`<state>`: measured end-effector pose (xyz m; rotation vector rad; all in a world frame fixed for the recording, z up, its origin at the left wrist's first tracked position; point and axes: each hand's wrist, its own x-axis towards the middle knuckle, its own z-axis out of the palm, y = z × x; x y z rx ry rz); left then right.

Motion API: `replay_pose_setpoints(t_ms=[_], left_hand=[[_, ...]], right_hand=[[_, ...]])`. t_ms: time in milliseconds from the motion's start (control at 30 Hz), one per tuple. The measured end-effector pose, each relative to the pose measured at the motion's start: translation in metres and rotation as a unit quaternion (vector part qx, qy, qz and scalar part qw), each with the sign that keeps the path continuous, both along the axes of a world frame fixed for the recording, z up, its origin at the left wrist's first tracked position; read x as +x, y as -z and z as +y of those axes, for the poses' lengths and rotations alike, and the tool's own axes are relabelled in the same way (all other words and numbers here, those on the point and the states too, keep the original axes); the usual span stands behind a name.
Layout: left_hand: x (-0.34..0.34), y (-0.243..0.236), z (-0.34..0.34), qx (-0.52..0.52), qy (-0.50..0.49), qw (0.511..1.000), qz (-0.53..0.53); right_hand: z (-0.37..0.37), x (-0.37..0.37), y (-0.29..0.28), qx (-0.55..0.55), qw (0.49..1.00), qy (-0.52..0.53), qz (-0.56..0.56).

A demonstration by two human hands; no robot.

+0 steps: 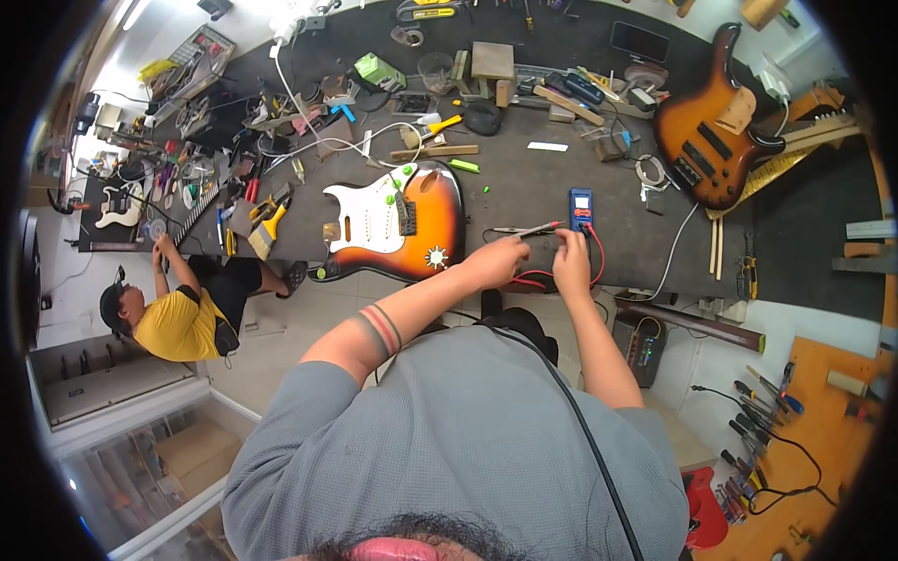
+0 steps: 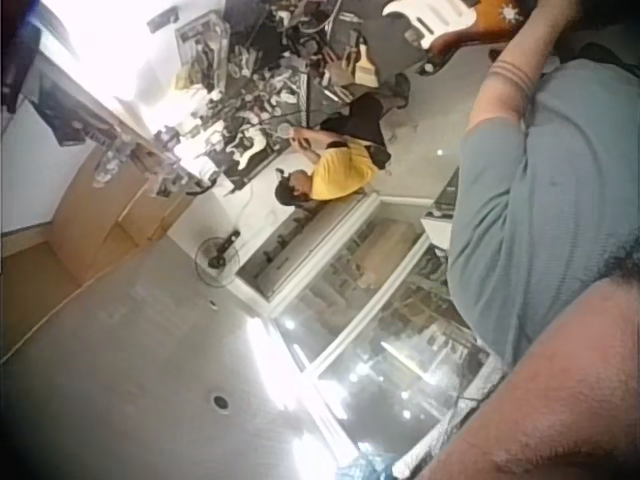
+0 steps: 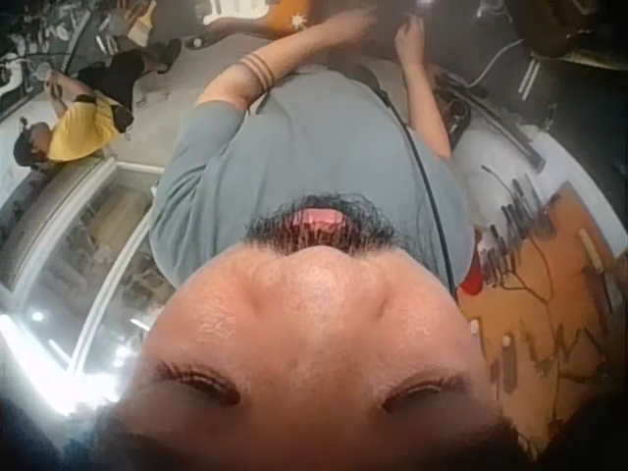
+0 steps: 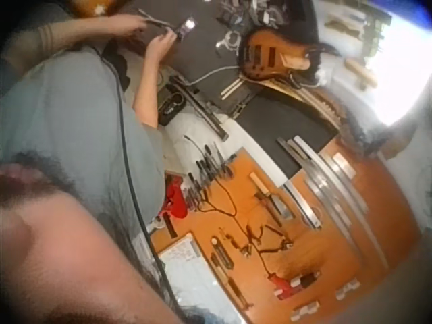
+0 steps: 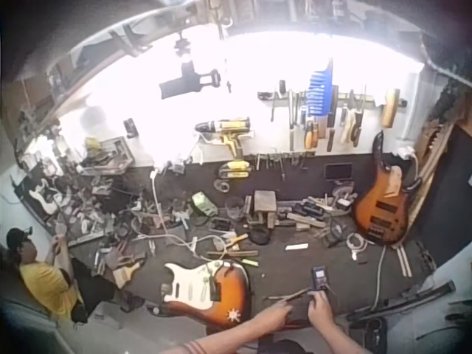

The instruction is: The person handles guitar pickups, covers, and a guitar body on a workbench, then tests the electronic components on a guitar pickguard using a multimeter with probes.

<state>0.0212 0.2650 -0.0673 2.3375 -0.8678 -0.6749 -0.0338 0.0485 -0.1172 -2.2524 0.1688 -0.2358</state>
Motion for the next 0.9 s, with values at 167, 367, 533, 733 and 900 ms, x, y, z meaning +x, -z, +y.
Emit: replay_pose_setpoints(t_ms=[167,367,533,733,900], left_hand=[[-0.031,0.005,0.014,-0.044,0.025,0.999,0.018],[-0.065,-0.005,0.068,-0.074,0.009,0.996,0.058],[-0.109,0.018,0.144,-0.07,-0.174,0.974,0.126],[-0.149,0.035,0.205,0.099,-0.213,0.955,0.179],[-0.161,0.027,0.226,0.138,-0.248,0.939,0.196]], right_hand=[[0.048,0.041,-0.005,-0.061,0.986,-0.115,0.105],[0.054,0.047,0.009,-0.175,0.962,-0.199,0.059],[0.049,0.059,0.0,-0.23,0.947,-0.219,0.041],[0.009,0.096,0.018,-0.308,0.928,-0.209,0.02],[0.029,0.1,-0.009,-0.332,0.936,-0.116,-0.001]])
